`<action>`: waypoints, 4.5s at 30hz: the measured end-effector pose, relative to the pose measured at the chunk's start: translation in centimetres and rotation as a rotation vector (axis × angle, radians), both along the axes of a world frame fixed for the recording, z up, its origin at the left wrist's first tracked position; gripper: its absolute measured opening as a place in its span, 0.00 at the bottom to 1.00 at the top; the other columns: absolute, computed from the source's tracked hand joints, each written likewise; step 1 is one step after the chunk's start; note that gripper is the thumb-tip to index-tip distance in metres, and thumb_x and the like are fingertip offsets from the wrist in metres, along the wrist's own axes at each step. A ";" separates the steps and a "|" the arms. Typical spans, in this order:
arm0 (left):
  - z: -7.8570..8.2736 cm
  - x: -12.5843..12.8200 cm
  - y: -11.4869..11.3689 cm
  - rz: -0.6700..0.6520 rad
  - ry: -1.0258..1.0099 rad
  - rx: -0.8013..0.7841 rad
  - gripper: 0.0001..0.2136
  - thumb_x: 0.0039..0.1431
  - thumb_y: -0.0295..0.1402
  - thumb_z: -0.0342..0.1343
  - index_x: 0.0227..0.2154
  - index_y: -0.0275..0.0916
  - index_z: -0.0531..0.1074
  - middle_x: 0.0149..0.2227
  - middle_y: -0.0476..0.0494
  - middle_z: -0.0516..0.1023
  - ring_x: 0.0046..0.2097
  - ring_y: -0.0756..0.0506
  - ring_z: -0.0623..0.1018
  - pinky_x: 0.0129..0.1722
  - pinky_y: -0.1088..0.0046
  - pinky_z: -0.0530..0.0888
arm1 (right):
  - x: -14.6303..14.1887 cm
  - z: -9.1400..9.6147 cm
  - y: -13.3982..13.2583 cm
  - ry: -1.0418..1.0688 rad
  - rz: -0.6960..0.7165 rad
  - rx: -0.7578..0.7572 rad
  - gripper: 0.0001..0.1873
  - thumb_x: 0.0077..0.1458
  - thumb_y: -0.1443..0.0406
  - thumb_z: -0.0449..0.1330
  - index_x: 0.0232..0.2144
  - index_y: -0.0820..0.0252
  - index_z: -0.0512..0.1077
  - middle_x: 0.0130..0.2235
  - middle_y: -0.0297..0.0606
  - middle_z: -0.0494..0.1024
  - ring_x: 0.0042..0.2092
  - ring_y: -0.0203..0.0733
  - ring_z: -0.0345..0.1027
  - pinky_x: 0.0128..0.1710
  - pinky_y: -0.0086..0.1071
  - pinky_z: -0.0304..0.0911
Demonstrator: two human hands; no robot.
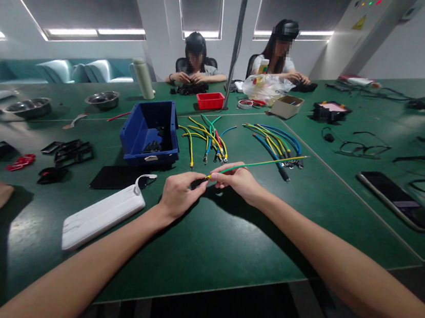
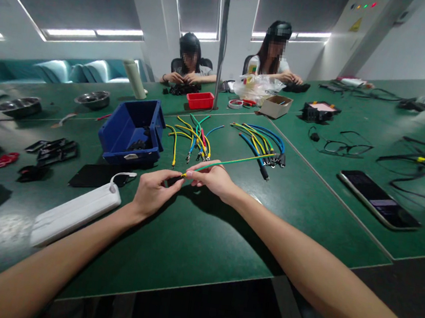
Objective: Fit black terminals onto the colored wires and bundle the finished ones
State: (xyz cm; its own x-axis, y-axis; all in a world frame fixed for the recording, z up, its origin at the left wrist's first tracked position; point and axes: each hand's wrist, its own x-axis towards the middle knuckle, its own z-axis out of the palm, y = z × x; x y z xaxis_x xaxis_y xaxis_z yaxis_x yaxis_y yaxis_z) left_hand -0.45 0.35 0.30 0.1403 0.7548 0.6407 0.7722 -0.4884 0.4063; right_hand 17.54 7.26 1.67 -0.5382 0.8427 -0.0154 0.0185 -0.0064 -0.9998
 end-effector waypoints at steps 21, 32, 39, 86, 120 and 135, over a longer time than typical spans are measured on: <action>0.1 -0.4 0.2 -0.046 -0.101 -0.066 0.06 0.57 0.33 0.58 0.36 0.38 0.77 0.33 0.46 0.82 0.29 0.49 0.78 0.33 0.74 0.75 | 0.3 0.8 -0.9 -0.103 -0.046 0.378 0.13 0.49 0.58 0.65 0.31 0.63 0.80 0.27 0.40 0.79 0.26 0.39 0.71 0.26 0.30 0.65; 0.3 -0.2 0.5 -0.073 -0.089 -0.139 0.06 0.58 0.31 0.57 0.36 0.38 0.78 0.34 0.46 0.82 0.29 0.50 0.78 0.31 0.76 0.74 | 0.6 0.8 -1.0 -0.204 -0.042 0.593 0.12 0.53 0.59 0.62 0.33 0.62 0.80 0.27 0.39 0.79 0.26 0.37 0.69 0.27 0.28 0.62; 0.3 -0.1 0.2 -0.043 -0.048 -0.071 0.06 0.57 0.31 0.58 0.36 0.38 0.77 0.34 0.45 0.82 0.30 0.49 0.79 0.30 0.75 0.74 | 0.2 0.9 -1.0 -0.084 -0.034 0.352 0.11 0.49 0.60 0.64 0.30 0.63 0.79 0.27 0.39 0.79 0.25 0.37 0.70 0.25 0.28 0.64; 0.2 -0.1 0.0 -0.108 -0.011 -0.038 0.07 0.59 0.32 0.57 0.38 0.38 0.78 0.34 0.45 0.83 0.30 0.49 0.80 0.34 0.75 0.75 | 0.4 0.3 -0.3 -0.005 0.070 0.179 0.12 0.46 0.60 0.67 0.29 0.65 0.78 0.24 0.37 0.77 0.25 0.35 0.69 0.26 0.27 0.65; 0.0 0.1 -0.1 -0.084 -0.020 0.017 0.10 0.55 0.27 0.57 0.40 0.38 0.77 0.33 0.47 0.82 0.30 0.51 0.77 0.32 0.76 0.73 | -0.1 0.1 -0.4 0.082 0.009 0.083 0.19 0.42 0.56 0.70 0.25 0.61 0.66 0.22 0.33 0.75 0.23 0.33 0.68 0.23 0.26 0.62; 0.1 0.1 -0.2 -0.123 0.013 0.057 0.09 0.56 0.26 0.55 0.40 0.38 0.76 0.34 0.47 0.82 0.30 0.52 0.77 0.33 0.76 0.73 | 0.0 -0.2 -0.3 0.097 0.080 0.115 0.16 0.42 0.58 0.71 0.25 0.64 0.72 0.21 0.34 0.74 0.24 0.33 0.68 0.23 0.26 0.63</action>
State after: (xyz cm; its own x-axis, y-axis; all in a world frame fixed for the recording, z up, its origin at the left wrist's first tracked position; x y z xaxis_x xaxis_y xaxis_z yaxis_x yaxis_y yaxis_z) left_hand -0.35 0.14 0.45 0.2380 0.6940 0.6795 0.7103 -0.6015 0.3656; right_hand 17.53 6.96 1.49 -0.5980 0.7902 0.1342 -0.0822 0.1060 -0.9910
